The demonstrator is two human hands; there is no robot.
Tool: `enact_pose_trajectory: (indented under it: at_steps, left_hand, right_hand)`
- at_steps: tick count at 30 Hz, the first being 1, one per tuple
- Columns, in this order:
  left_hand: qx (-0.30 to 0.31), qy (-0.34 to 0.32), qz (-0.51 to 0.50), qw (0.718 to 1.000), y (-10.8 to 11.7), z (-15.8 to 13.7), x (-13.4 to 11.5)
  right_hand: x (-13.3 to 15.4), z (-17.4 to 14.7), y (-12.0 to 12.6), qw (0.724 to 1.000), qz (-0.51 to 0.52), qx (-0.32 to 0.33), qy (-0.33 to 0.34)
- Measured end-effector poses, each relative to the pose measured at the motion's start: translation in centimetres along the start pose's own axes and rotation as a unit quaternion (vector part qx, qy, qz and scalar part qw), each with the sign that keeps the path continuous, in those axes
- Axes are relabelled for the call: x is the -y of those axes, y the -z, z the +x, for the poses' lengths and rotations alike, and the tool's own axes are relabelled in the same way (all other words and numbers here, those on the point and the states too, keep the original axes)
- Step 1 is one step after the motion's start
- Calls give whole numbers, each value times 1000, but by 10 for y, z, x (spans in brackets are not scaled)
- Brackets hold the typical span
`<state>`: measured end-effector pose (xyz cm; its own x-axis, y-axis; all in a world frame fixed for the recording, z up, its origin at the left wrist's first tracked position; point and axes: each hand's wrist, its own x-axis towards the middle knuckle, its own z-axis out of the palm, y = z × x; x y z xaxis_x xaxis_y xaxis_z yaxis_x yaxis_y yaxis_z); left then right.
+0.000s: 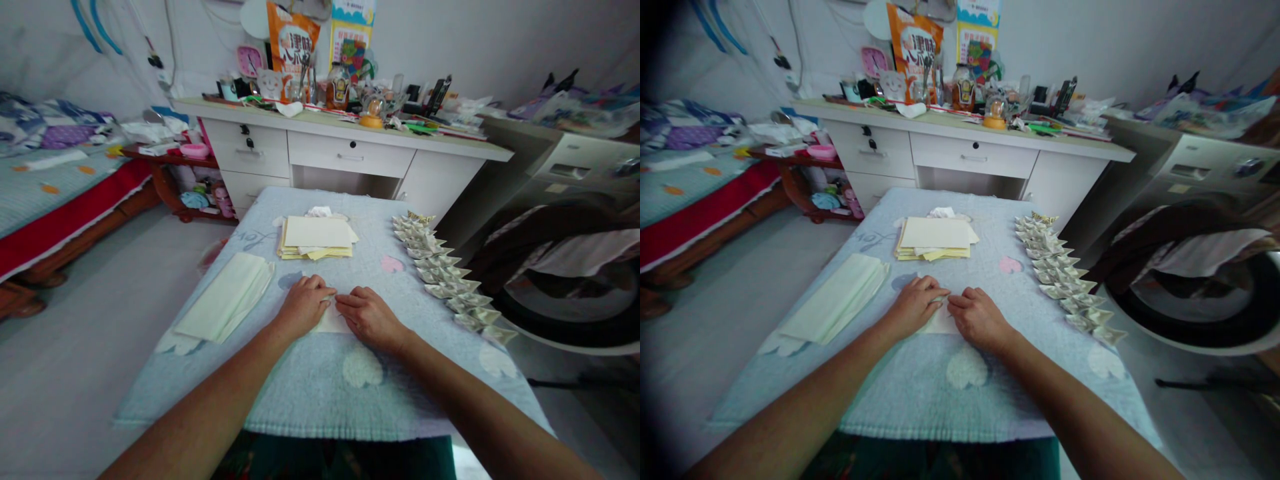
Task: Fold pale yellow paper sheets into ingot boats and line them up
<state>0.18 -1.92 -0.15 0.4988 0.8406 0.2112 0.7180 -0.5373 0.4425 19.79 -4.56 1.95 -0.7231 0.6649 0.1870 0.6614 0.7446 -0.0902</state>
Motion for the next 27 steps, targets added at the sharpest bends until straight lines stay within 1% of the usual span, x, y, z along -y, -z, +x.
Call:
enact_pose_trajectory:
  at_steps: [7,12,19,23,27]
  left_hand:
    - [1,-5,4,1000,1,0,1]
    - [-6,-7,2,1000,-1,-1,2]
    - [-3,-8,5,1000,0,-1,1]
    - [5,-10,24,1000,1,-1,-1]
    - [8,-12,36,999,2,-1,-2]
  right_hand:
    - [1,-8,-4,999,22,-38,-22]
    - [0,-9,-2,998,43,-41,-19]
    - [3,-7,2,998,48,-31,-29]
    - [7,-10,10,998,43,-1,-39]
    - [9,-20,20,998,37,26,-44]
